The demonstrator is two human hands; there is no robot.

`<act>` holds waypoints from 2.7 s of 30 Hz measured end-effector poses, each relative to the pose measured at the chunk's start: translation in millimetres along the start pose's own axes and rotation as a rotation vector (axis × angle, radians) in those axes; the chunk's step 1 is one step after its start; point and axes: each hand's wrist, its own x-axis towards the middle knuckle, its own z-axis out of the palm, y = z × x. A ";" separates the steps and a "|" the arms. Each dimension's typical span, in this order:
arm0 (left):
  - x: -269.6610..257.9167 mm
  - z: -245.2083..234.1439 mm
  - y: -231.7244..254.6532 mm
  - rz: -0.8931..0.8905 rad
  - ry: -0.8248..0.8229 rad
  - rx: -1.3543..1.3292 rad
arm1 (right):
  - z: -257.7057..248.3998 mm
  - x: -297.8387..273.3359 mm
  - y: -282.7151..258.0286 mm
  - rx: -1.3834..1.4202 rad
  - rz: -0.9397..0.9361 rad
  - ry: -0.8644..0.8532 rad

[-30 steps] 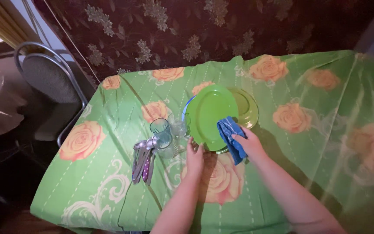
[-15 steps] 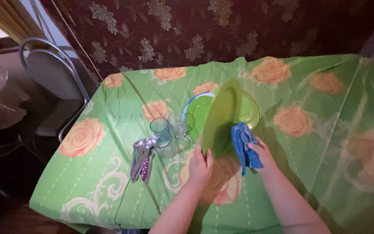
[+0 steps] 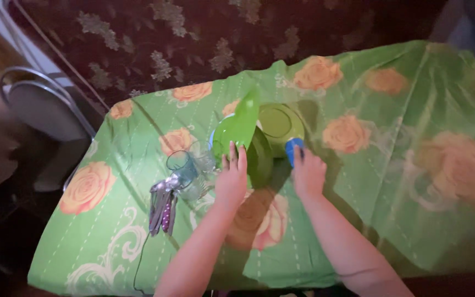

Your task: The person wipes several green plates and a few spoons with a blue cloth on a table covered with a green floral tablecloth. The person handles each item one at a time, wiping the surfaces and edges, then sets them aside.

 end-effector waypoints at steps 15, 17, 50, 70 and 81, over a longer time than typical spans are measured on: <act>30.9 59.0 1.2 -0.155 -0.753 0.001 | 34.5 -13.2 -18.6 -0.182 -0.229 0.344; 36.2 47.2 2.3 -0.097 -0.635 0.060 | 26.7 -11.0 -20.1 -0.209 -0.242 0.329; -24.0 7.2 160.2 0.478 -0.342 -0.909 | 49.5 -17.9 -18.2 -0.279 -0.295 0.351; -18.4 29.6 156.6 0.538 0.057 -0.974 | 33.0 -10.5 -40.5 -0.260 -0.248 0.518; 7.2 -38.8 125.2 0.479 0.200 -0.893 | 36.0 -13.7 -40.7 -0.256 -0.234 0.572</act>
